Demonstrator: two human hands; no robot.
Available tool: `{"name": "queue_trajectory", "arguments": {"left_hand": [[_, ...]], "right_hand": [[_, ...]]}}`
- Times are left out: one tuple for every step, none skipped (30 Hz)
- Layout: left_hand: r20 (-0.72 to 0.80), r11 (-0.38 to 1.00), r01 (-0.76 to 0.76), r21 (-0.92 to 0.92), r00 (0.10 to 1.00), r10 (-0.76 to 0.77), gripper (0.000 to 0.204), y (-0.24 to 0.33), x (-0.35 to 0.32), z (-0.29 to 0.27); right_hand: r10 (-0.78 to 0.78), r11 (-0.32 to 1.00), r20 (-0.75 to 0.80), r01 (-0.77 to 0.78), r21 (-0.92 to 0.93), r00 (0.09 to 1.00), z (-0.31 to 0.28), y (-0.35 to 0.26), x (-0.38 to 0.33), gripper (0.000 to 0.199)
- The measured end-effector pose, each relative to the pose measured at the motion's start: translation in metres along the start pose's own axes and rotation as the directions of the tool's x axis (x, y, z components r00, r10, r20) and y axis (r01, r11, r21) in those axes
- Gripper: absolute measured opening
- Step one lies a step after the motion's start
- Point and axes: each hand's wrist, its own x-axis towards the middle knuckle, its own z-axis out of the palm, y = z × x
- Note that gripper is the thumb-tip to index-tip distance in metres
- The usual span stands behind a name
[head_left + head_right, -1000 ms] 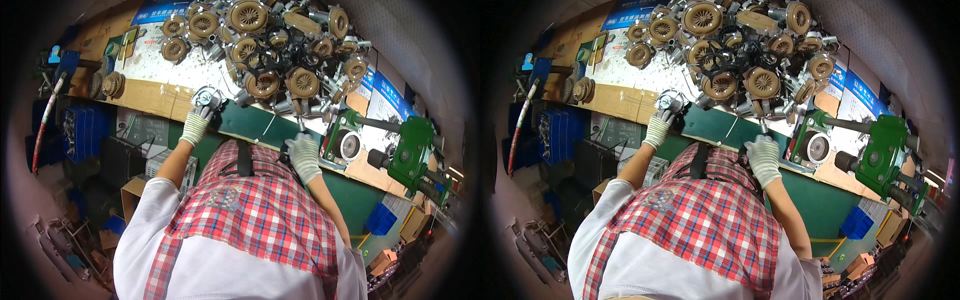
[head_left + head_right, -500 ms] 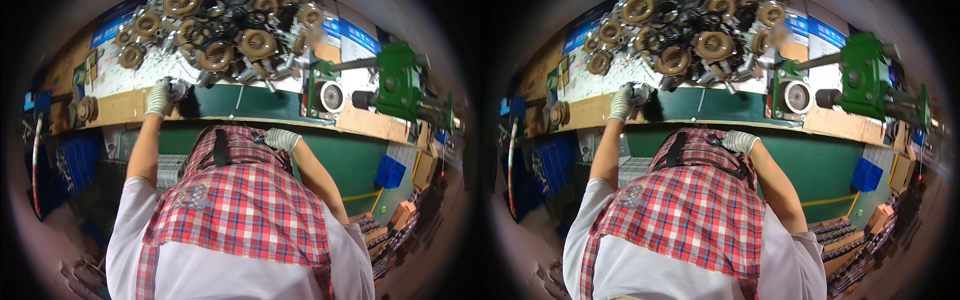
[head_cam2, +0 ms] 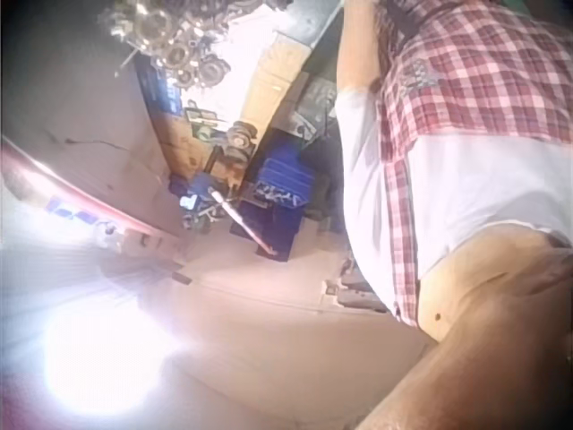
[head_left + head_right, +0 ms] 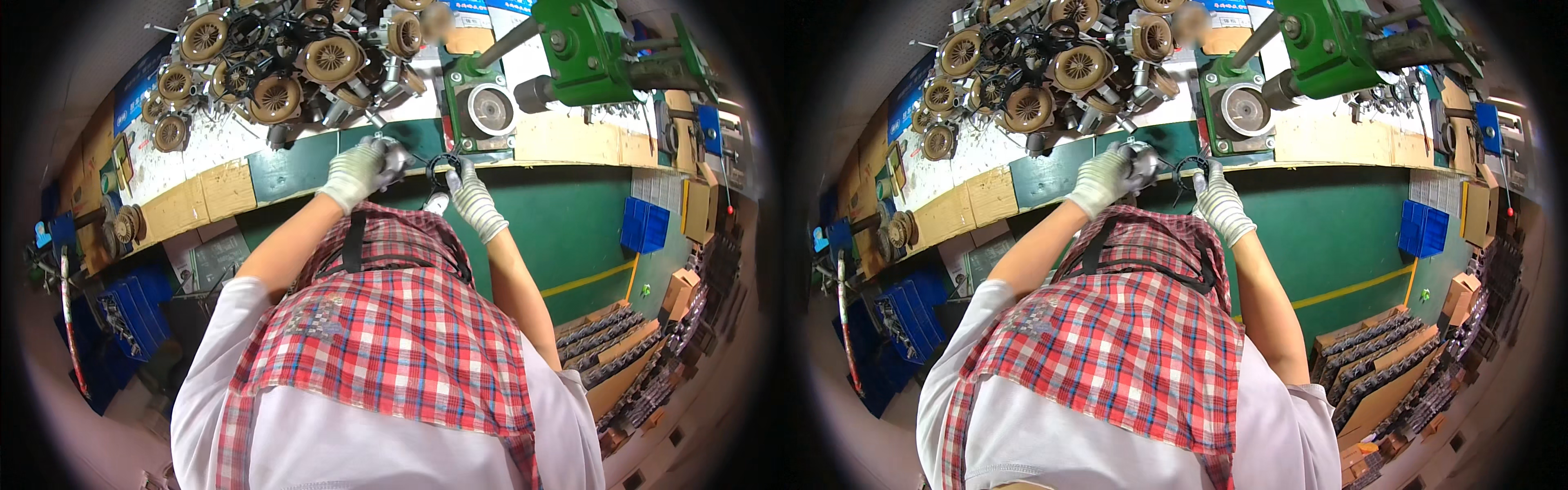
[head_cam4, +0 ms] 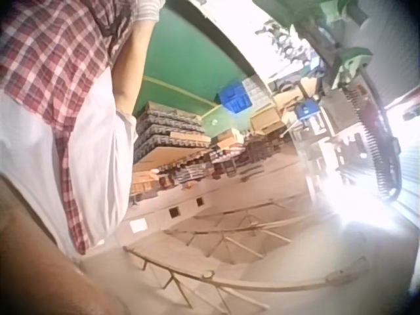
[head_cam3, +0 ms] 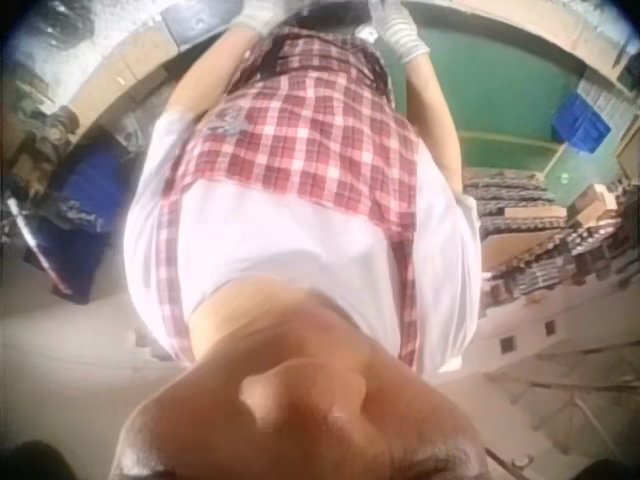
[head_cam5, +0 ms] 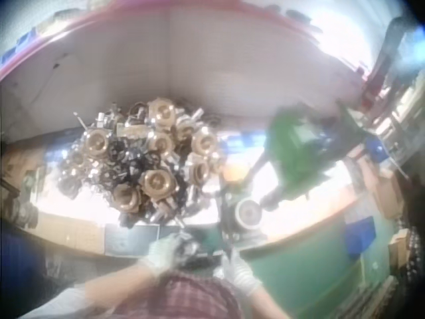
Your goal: The person retrieves black plastic components from a cardboard box and places them on a workbench. They then use a green press machine to attach these components to metallic fan-like parts, repeating the process for several units.
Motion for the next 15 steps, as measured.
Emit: {"name": "queue_trajectory", "arguments": {"left_hand": [[0.028, 0.998, -0.056, 0.014, 0.998, 0.055, 0.053, 0.011, 0.012, 0.007], [0.005, 0.999, -0.024, 0.043, 1.0, 0.023, 0.053, 0.017, 0.027, 0.023], [-0.02, 0.997, 0.01, 0.071, 1.0, -0.008, 0.053, 0.022, 0.038, 0.038], [-0.078, 0.996, 0.075, -0.049, 0.994, -0.079, 0.051, 0.031, 0.046, 0.043], [-0.121, 0.985, 0.063, -0.161, 0.989, -0.083, 0.05, 0.039, 0.044, 0.039], [-0.158, 0.951, 0.019, -0.31, 0.985, -0.072, 0.06, 0.035, 0.044, 0.053], [-0.206, 0.793, -0.059, -0.607, 0.975, -0.085, 0.072, 0.01, 0.053, 0.093], [-0.237, 0.571, -0.136, -0.81, 0.966, -0.106, 0.084, -0.007, 0.06, 0.123], [-0.229, 0.664, -0.099, -0.742, 0.967, -0.113, 0.097, -0.011, 0.059, 0.132], [-0.131, 0.897, 0.035, -0.441, 0.986, -0.103, 0.092, 0.001, 0.056, 0.1], [-0.05, 0.988, 0.14, -0.062, 0.988, -0.143, 0.087, 0.005, 0.051, 0.079], [-0.136, 0.998, 0.057, -0.042, 0.989, -0.062, 0.078, 0.008, 0.047, 0.073], [-0.186, 0.999, 0.03, -0.021, 0.982, -0.033, 0.074, 0.006, 0.05, 0.076], [-0.254, 0.998, -0.047, 0.038, 0.966, 0.055, 0.073, 0.003, 0.056, 0.079], [-0.315, 0.988, -0.12, 0.101, 0.938, 0.147, 0.073, 0.001, 0.059, 0.083]], "right_hand": [[0.049, 0.998, 0.008, -0.049, 0.042, 0.999, -0.005, -0.003, -0.002, 0.045], [0.015, 0.998, -0.021, -0.013, 0.067, 1.0, -0.004, 0.004, -0.002, 0.046], [-0.02, 0.996, -0.051, 0.024, 0.09, 0.998, -0.004, 0.011, -0.001, 0.047], [-0.044, 0.977, -0.077, 0.059, 0.207, 0.996, -0.004, 0.014, -0.001, 0.049], [-0.09, 0.971, -0.115, 0.113, 0.209, 0.989, 0.001, 0.02, 0.003, 0.05], [-0.063, 0.967, -0.099, 0.085, 0.24, 0.993, 0.002, 0.025, 0.004, 0.05], [-0.053, 0.961, -0.072, 0.07, 0.268, 0.996, 0.002, 0.017, 0.005, 0.05], [-0.076, 0.968, -0.086, 0.094, 0.233, 0.993, 0.004, 0.014, 0.008, 0.052], [-0.092, 0.958, -0.07, 0.108, 0.266, 0.993, 0.012, 0.017, 0.015, 0.054], [-0.094, 0.946, -0.065, 0.109, 0.305, 0.993, 0.021, 0.024, 0.02, 0.057], [-0.136, 0.973, -0.076, 0.148, 0.175, 0.988, 0.017, 0.01, 0.019, 0.058], [-0.114, 0.975, -0.004, 0.112, 0.194, 0.993, 0.013, -0.004, 0.019, 0.062], [-0.098, 0.982, 0.018, 0.094, 0.164, 0.995, 0.019, -0.008, 0.022, 0.063], [-0.083, 0.988, 0.04, 0.077, 0.133, 0.996, 0.024, -0.013, 0.026, 0.064], [-0.065, 0.986, 0.07, 0.053, 0.16, 0.995, 0.028, -0.017, 0.03, 0.064]]}}
